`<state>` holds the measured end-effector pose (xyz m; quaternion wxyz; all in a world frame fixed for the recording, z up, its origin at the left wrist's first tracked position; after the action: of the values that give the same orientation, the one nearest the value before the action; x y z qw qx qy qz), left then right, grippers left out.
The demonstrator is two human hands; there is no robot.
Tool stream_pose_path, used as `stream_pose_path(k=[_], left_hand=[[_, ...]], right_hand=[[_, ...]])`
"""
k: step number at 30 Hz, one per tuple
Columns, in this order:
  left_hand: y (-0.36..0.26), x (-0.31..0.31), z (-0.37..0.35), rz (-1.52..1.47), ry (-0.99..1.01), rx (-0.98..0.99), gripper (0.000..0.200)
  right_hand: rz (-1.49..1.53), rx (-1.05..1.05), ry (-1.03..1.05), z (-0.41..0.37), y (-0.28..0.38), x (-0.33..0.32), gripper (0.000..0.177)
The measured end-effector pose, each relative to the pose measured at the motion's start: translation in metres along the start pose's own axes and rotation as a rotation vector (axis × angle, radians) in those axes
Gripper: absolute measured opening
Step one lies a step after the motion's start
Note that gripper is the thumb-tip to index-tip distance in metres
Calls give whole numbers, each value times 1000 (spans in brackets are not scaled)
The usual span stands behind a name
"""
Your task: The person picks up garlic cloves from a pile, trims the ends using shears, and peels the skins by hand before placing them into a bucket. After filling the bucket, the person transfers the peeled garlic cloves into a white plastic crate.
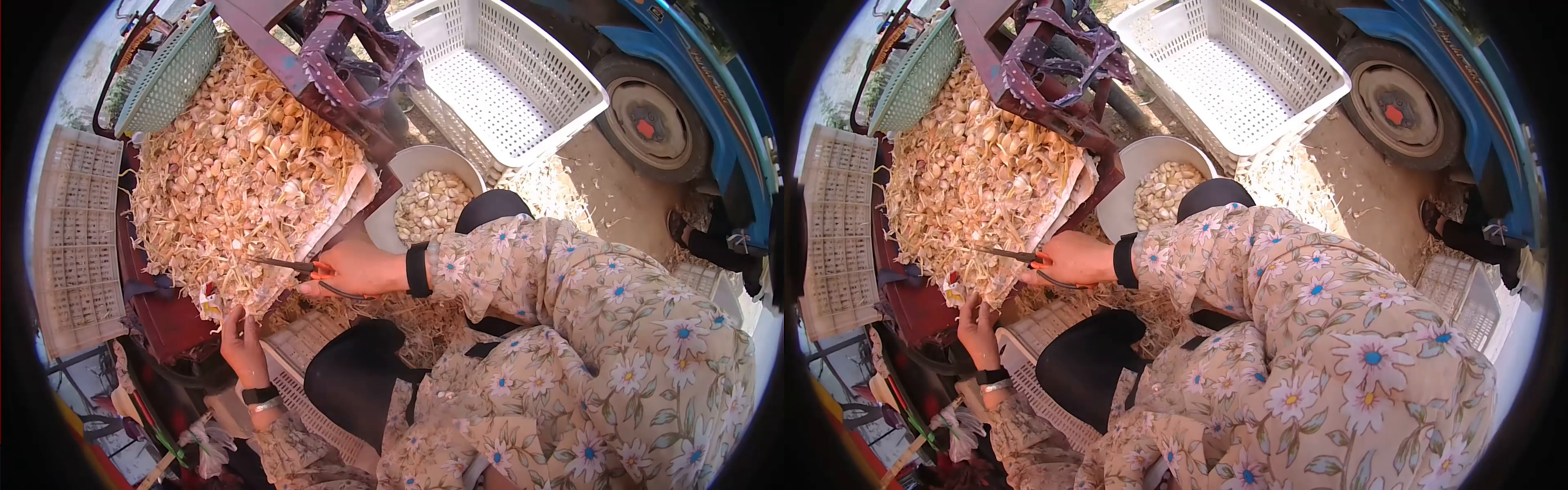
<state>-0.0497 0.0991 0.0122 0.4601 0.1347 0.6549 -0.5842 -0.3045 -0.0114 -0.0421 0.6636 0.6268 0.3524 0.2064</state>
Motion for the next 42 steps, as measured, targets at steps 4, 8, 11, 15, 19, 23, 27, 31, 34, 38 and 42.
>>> stream_pose_path(k=[4, 8, 11, 15, 19, 23, 27, 31, 34, 38, 42], left_hand=[[-82, 69, 78, 202, 139, 248, 42], [-99, 99, 96, 544, 116, 429, 47], [-48, 97, 112, 390, 51, 503, 37], [-17, 57, 109, 21, -174, 78, 20], [-19, 34, 84, -599, -291, -240, 7], [-14, 27, 66, -888, -230, -309, 12], [-18, 25, 50, -1070, -100, -324, 14], [-35, 33, 29, -1155, -7, -348, 14], [-42, 34, 4, -946, 303, -271, 18], [-57, 41, -14, -246, 725, 108, 21], [-43, 37, 8, -347, 367, -217, 26]], right_hand=[[27, -96, -149, 2, 6, -17, 57], [2, 9, -96, 9, 0, -24, 56], [34, -11, -120, 15, -7, -17, 58], [32, -18, -131, 18, -7, -22, 61], [239, 84, -85, 15, 0, -28, 61], [376, 128, -76, 20, -9, -17, 58], [391, 183, -46, 19, 0, -18, 59], [402, 240, 24, 16, 2, -17, 61], [507, 245, 46, 16, 3, -17, 62], [494, 237, 26, 18, -1, -19, 61], [513, 258, 7, 19, -4, -15, 61]])
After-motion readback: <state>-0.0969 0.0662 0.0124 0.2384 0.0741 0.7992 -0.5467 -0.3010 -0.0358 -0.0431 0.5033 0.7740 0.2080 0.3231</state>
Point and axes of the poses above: each hand's wrist, its own z-axis towards the middle knuckle, its own x-axis out of the palm, y = z × x, the point moved 1 cm from there along z, towards the middle knuckle, and after that the axes turned 2 degrees about -y, right-handed, at the moved point
